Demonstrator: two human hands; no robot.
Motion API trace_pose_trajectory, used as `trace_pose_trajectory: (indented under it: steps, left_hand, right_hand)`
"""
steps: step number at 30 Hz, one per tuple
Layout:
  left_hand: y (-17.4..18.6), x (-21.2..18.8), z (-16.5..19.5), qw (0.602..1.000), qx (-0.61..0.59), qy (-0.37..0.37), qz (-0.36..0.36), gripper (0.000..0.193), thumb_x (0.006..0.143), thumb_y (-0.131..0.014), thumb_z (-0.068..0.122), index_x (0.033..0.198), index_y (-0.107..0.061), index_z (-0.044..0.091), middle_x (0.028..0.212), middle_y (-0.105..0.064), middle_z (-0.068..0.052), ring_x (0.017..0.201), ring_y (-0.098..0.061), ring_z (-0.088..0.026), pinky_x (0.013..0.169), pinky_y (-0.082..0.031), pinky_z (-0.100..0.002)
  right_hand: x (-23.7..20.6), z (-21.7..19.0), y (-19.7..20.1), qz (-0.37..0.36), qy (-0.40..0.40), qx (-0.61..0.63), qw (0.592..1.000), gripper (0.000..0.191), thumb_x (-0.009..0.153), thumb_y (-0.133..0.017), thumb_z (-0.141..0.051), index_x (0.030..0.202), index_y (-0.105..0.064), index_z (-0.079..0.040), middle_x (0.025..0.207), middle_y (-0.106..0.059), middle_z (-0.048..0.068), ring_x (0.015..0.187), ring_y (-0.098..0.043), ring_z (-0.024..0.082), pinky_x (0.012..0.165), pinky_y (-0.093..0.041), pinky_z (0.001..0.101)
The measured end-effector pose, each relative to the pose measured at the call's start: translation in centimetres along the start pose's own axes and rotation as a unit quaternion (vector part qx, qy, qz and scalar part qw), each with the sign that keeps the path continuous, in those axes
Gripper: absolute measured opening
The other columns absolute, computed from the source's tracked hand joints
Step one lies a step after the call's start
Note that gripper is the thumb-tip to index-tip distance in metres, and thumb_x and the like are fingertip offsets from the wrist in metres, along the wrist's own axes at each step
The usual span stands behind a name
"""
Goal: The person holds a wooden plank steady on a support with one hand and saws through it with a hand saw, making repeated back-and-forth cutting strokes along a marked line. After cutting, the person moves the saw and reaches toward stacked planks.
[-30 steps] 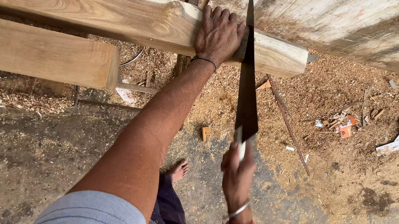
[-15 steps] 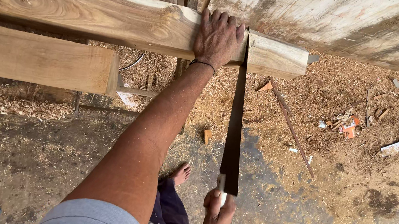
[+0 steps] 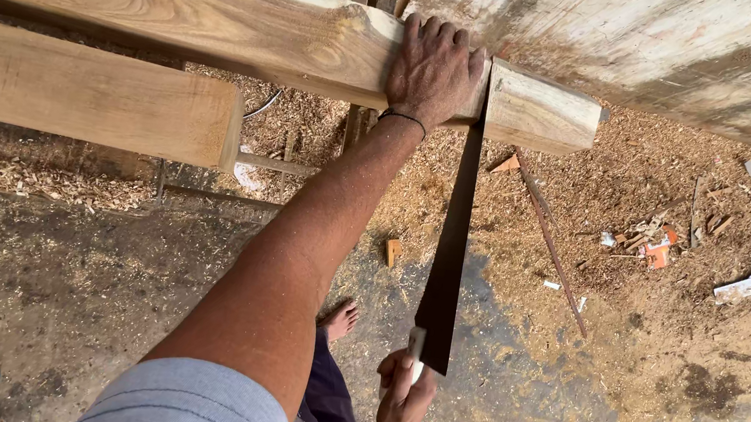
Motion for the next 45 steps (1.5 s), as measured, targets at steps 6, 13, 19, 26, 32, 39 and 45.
trace_pose_trajectory:
  steps: [6, 13, 19, 26, 32, 39, 45]
  left_hand:
    - [0.3, 0.2, 0.4, 1.0, -0.011, 0.013, -0.012, 0.055, 0.105, -0.036, 0.048, 0.111, -0.07, 0.005, 0.103, -0.066, -0.013, 0.107, -0.056, -0.029, 0.11, -0.027, -0.057]
    - [-0.8, -0.1, -0.1, 0.999, -0.029, 0.012, 0.026, 0.055, 0.104, -0.036, 0.047, 0.107, -0.071, 0.005, 0.103, -0.068, -0.013, 0.111, -0.056, -0.029, 0.108, -0.027, -0.059]
    - [-0.4, 0.8, 0.2, 1.0, -0.015, 0.02, -0.007, 0.056, 0.105, -0.032, 0.046, 0.107, -0.07, 0.005, 0.105, -0.067, -0.014, 0.107, -0.057, -0.029, 0.11, -0.027, -0.06]
    - [1.0, 0.2, 0.6, 0.999, -0.028, 0.018, 0.043, 0.055, 0.106, -0.034, 0.045, 0.105, -0.071, 0.003, 0.099, -0.065, -0.013, 0.106, -0.056, -0.028, 0.112, -0.026, -0.059]
    - [1.8, -0.2, 0.8, 0.998, -0.024, 0.016, 0.06, 0.053, 0.106, -0.037, 0.044, 0.103, -0.071, 0.003, 0.098, -0.064, -0.013, 0.105, -0.055, -0.028, 0.112, -0.026, -0.058]
    - [2.6, 0.0, 0.7, 0.997, -0.032, 0.014, 0.064, 0.054, 0.107, -0.038, 0.045, 0.1, -0.072, 0.004, 0.097, -0.067, -0.013, 0.108, -0.057, -0.028, 0.112, -0.028, -0.056]
    - [3.2, -0.2, 0.7, 0.997, -0.042, 0.024, 0.055, 0.051, 0.105, -0.04, 0.042, 0.101, -0.073, 0.004, 0.098, -0.068, -0.013, 0.105, -0.057, -0.028, 0.112, -0.028, -0.057]
  right_hand:
    - [13.2, -7.4, -0.5, -0.035, 0.025, -0.069, 0.997, 0.056, 0.107, -0.042, -0.047, 0.125, -0.059, 0.003, 0.056, -0.058, 0.0, 0.042, -0.053, 0.008, 0.034, -0.044, 0.0259]
    - [14.0, -7.5, -4.4, -0.039, 0.058, 0.069, 0.995, 0.049, 0.114, -0.048, -0.043, 0.115, -0.055, 0.005, 0.069, -0.056, 0.002, 0.055, -0.049, 0.008, 0.045, -0.04, 0.0255]
    - [1.6, 2.6, -1.4, -0.041, -0.025, 0.078, 0.996, 0.046, 0.11, -0.043, -0.039, 0.087, -0.058, -0.002, 0.069, -0.061, 0.003, 0.058, -0.052, 0.009, 0.049, -0.041, 0.0257]
    - [1.1, -8.7, 3.6, -0.066, -0.07, -0.055, 0.994, 0.05, 0.109, -0.036, -0.039, 0.087, -0.061, -0.001, 0.058, -0.058, 0.004, 0.046, -0.05, 0.009, 0.04, -0.038, 0.027]
    - [5.7, -20.7, 4.2, -0.048, -0.04, -0.01, 0.998, 0.063, 0.102, -0.039, -0.042, 0.144, -0.05, 0.004, 0.047, -0.045, 0.0, 0.031, -0.038, 0.007, 0.025, -0.028, 0.0247]
    - [22.4, -21.9, -4.8, -0.094, 0.035, -0.019, 0.995, 0.051, 0.107, -0.043, -0.051, 0.106, -0.058, -0.002, 0.056, -0.046, -0.005, 0.041, -0.042, 0.005, 0.032, -0.035, 0.0259]
    - [6.2, -19.6, 3.0, -0.042, -0.066, -0.035, 0.996, 0.05, 0.104, -0.038, -0.037, 0.125, -0.056, 0.005, 0.05, -0.048, 0.003, 0.035, -0.043, 0.009, 0.028, -0.033, 0.0279]
Point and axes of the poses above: each hand's wrist, its own x-axis towards the middle knuckle, its own y-axis out of the back of the hand, z = x × y, the point moved 7 cm from there along x, towards the middle knuckle
